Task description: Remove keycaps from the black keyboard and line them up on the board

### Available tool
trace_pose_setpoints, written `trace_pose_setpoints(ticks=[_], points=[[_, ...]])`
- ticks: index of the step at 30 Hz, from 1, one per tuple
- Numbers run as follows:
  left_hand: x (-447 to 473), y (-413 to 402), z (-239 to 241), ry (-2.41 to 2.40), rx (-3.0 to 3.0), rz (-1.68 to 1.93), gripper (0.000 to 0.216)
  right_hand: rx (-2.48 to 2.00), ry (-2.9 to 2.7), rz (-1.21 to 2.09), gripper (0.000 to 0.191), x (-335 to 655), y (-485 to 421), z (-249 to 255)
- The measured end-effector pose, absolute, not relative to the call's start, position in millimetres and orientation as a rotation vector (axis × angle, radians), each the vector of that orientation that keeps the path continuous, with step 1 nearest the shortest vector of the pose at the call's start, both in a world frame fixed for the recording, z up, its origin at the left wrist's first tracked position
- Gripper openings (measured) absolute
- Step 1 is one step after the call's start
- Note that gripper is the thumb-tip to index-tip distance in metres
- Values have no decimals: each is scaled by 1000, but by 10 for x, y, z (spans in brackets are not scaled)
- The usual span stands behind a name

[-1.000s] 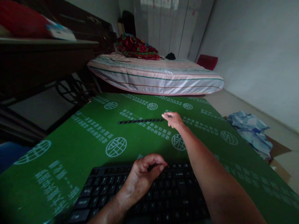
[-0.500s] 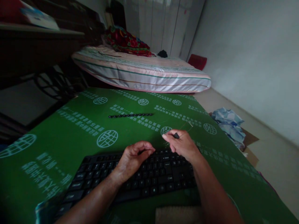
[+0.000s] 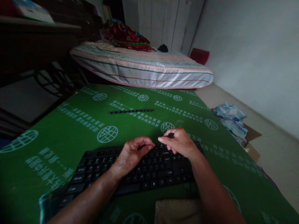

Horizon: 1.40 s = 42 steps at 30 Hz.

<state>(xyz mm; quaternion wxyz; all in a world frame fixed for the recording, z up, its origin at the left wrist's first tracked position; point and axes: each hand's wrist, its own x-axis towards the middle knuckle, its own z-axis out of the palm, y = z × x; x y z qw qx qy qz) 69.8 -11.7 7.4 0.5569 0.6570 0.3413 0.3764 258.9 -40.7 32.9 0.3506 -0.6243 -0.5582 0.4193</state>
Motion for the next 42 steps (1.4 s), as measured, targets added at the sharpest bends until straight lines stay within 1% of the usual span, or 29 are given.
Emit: trace_pose_setpoints(ticks=[4, 11, 14, 18, 20, 22, 25, 27, 30, 35, 38, 42], points=[[701, -112, 73, 803, 1561, 882, 5, -1686, -1487, 1079, 32, 2522, -406, 333], [694, -106, 40, 790, 1581, 892, 6, -1793, -1546, 1003, 26, 2424, -417, 367], [695, -108, 47, 792, 1592, 890, 6, -1782, -1638, 876, 24, 2368, -425, 336], [700, -114, 59, 787, 1575, 892, 5, -1787, -1820, 593, 24, 2295, -424, 272], [702, -117, 60, 776, 1562, 892, 4, -1800, -1849, 526, 23, 2284, -420, 259], [703, -119, 59, 775, 1562, 897, 5, -1804, -1796, 581, 23, 2298, -413, 263], [702, -122, 59, 789, 1567, 903, 5, -1800, -1637, 799, 21, 2345, -403, 274], [702, -124, 61, 798, 1577, 903, 5, -1773, -1563, 881, 21, 2371, -397, 262], [702, -124, 65, 798, 1609, 904, 5, -1744, -1538, 839, 21, 2380, -385, 207], [710, -118, 77, 802, 1681, 886, 6, -1777, -1546, 709, 12, 2355, -376, 131], [727, -121, 86, 837, 1722, 878, 6, -1731, -1541, 702, 6, 2340, -378, 134], [747, -131, 89, 874, 1813, 830, 14, -1676, -1508, 723, 1, 2341, -370, 127]])
